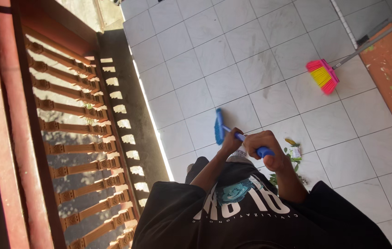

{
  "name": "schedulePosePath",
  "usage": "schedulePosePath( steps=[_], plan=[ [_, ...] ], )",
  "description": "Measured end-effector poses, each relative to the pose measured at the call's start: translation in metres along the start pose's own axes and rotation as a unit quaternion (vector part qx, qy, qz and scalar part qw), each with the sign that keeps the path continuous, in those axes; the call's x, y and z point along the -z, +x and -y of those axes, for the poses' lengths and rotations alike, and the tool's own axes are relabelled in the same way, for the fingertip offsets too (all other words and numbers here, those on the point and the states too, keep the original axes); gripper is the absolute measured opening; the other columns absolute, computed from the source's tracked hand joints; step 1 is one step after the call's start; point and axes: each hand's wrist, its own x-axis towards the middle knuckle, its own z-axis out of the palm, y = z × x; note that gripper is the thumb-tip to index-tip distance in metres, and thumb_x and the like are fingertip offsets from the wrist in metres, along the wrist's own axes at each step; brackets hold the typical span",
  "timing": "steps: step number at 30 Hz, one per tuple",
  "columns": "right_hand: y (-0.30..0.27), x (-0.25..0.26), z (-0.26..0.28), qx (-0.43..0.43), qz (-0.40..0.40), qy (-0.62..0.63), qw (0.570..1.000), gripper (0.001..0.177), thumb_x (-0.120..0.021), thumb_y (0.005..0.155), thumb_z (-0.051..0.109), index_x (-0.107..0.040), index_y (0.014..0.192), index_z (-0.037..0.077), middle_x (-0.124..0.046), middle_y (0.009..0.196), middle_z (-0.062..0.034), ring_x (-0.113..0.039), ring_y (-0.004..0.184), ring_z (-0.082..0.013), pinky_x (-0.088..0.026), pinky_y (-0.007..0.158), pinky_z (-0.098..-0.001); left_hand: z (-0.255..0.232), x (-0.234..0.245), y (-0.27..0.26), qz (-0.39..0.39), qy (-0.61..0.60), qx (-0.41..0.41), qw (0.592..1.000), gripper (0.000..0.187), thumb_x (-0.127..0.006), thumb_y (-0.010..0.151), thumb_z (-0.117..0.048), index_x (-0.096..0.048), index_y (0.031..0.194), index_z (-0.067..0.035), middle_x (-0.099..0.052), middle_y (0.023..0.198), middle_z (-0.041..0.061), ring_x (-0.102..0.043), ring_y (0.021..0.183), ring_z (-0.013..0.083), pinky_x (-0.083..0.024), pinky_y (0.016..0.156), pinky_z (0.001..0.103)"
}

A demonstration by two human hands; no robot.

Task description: The person sweeps leaves and paper debris across a tiled floor using a broom.

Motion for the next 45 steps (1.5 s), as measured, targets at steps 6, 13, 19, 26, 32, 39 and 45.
schedulePosePath(
  steps=[6, 13, 19, 26, 32, 39, 45],
  plan=[
    [-0.007, 0.047, 0.033, 0.069, -0.003, -0.088, 0.994, 0.060, -0.063, 0.087, 0.063, -0.051, 0.061, 0.010, -0.049, 0.054, -0.0016, -0.049, 0.048, -0.0189, -0.041, 0.056, -0.0358, -0.103, -0.054, 0.068, 0.216, 0.190, -0.046, 0.957, 0.033, -0.067, 0.089, -0.055, -0.070, 0.099, -0.024, -0.075, 0.086, 0.010, -0.073, 0.087, 0.0349, -0.055, 0.072, 0.049],
    [-0.047, 0.124, 0.079, 0.218, -0.135, -0.132, 0.958, 0.047, -0.071, 0.084, 0.045, -0.053, 0.061, 0.009, -0.050, 0.050, -0.0033, -0.046, 0.040, -0.0171, -0.043, 0.051, -0.0350, -0.163, -0.093, 0.126, 0.245, 0.225, -0.110, 0.937, 0.026, -0.062, 0.094, -0.049, -0.066, 0.102, -0.025, -0.075, 0.090, 0.008, -0.072, 0.094, 0.0377, -0.054, 0.075, 0.053],
    [-0.020, 0.122, -0.017, 0.132, -0.299, -0.177, 0.928, 0.023, -0.070, 0.076, 0.016, -0.053, 0.067, 0.005, -0.052, 0.063, -0.0058, -0.052, 0.061, -0.0221, -0.045, 0.070, -0.0406, -0.144, -0.059, 0.258, 0.214, 0.319, -0.071, 0.921, 0.027, -0.065, 0.094, -0.048, -0.067, 0.109, -0.026, -0.073, 0.112, 0.007, -0.068, 0.110, 0.0340, -0.053, 0.081, 0.055],
    [0.060, 0.183, -0.167, -0.003, -0.313, -0.222, 0.924, 0.024, -0.068, 0.083, 0.000, -0.049, 0.070, 0.003, -0.054, 0.072, -0.0088, -0.058, 0.079, -0.0280, -0.048, 0.098, -0.0476, -0.077, -0.012, 0.377, 0.249, 0.322, -0.060, 0.911, 0.062, -0.077, 0.084, -0.029, -0.054, 0.140, -0.040, -0.028, 0.158, 0.020, -0.045, 0.134, 0.0486, -0.050, 0.098, 0.056],
    [0.146, 0.275, -0.203, 0.010, -0.341, -0.203, 0.918, 0.020, -0.065, 0.079, 0.003, -0.050, 0.065, 0.002, -0.052, 0.064, -0.0085, -0.056, 0.067, -0.0239, -0.050, 0.083, -0.0393, -0.087, -0.013, 0.492, 0.176, 0.185, -0.224, 0.940, 0.062, -0.080, 0.082, -0.027, -0.056, 0.139, -0.034, -0.031, 0.153, 0.028, -0.033, 0.145, 0.0531, -0.040, 0.112, 0.056],
    [0.213, 0.344, -0.191, -0.016, -0.400, -0.180, 0.899, 0.022, -0.059, 0.080, 0.009, -0.046, 0.065, 0.002, -0.052, 0.062, -0.0073, -0.047, 0.056, -0.0159, -0.038, 0.056, -0.0313, -0.136, -0.025, 0.615, 0.278, 0.302, -0.080, 0.908, 0.047, -0.078, 0.087, -0.040, -0.061, 0.131, -0.033, -0.031, 0.156, 0.018, -0.034, 0.140, 0.0470, -0.038, 0.108, 0.055],
    [0.218, 0.353, -0.097, -0.106, -0.364, -0.224, 0.898, 0.025, -0.063, 0.086, 0.011, -0.053, 0.065, 0.003, -0.055, 0.060, -0.0044, -0.053, 0.051, -0.0157, -0.041, 0.052, -0.0299, -0.138, -0.065, 0.591, 0.478, -0.005, -0.231, 0.847, 0.036, -0.072, 0.092, -0.014, -0.060, 0.127, -0.014, -0.055, 0.130, 0.014, -0.063, 0.114, 0.0244, -0.053, 0.099, 0.037]
  ],
)
